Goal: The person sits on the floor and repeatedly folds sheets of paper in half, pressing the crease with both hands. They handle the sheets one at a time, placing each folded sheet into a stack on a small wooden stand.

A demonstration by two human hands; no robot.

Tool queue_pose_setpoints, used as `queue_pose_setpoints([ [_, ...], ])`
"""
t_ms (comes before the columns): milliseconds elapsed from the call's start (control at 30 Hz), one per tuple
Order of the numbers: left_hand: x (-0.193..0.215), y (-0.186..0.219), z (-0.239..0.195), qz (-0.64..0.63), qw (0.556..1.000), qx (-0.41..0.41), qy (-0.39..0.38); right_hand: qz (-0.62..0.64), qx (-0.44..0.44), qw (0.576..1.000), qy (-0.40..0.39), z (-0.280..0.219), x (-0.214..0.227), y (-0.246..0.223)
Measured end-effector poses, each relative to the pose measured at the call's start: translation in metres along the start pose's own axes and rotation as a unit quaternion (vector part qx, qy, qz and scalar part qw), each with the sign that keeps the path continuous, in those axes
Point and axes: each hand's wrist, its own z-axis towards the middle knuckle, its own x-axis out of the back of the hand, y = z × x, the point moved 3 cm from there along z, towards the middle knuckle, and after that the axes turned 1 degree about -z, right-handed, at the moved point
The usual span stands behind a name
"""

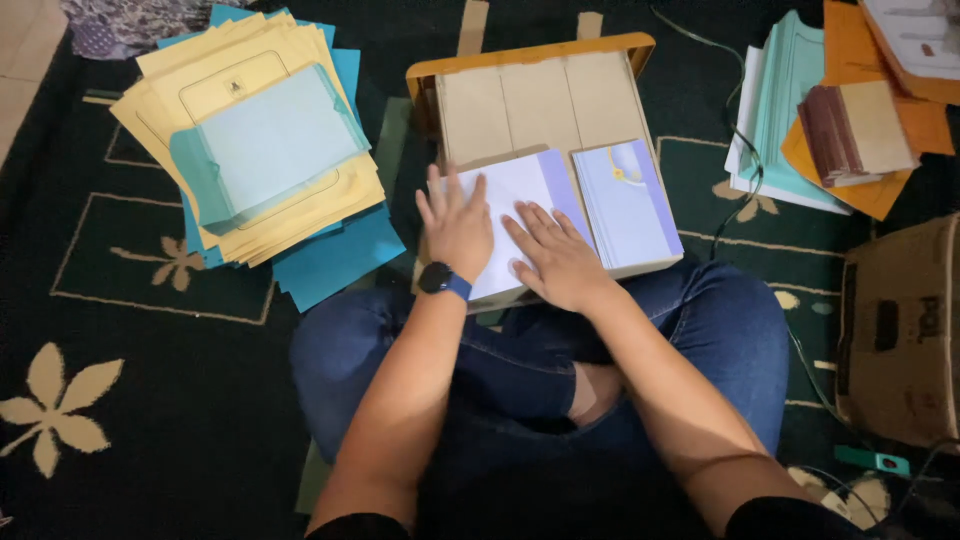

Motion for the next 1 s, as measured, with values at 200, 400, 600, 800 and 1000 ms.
queue_pose_setpoints([
  [200,-0.002,0.000,-0.001,-0.039,0.991,0.030,-0.128,-0.032,0.012,0.999,-0.029,0.039,-0.012,-0.002],
  [400,-0.015,-0.007,0.003,-0.048,0.993,0.030,-0.105,-0.009,0.001,1.000,-0.022,0.064,-0.018,0.015],
  [600,-0.009,-0.018,0.002,-0.071,0.980,0.182,-0.019,0.136,-0.043,0.987,0.073,0.012,0.001,0.009],
  [800,-0.049,-0.035,-0.008,-0.190,0.969,0.158,-0.019,0.304,-0.200,0.922,0.132,0.012,-0.015,0.053],
  [1000,-0.032,-0.003,-0.020,-0.131,0.975,0.168,-0.054,0.137,-0.212,0.967,0.043,0.011,-0.011,0.039],
])
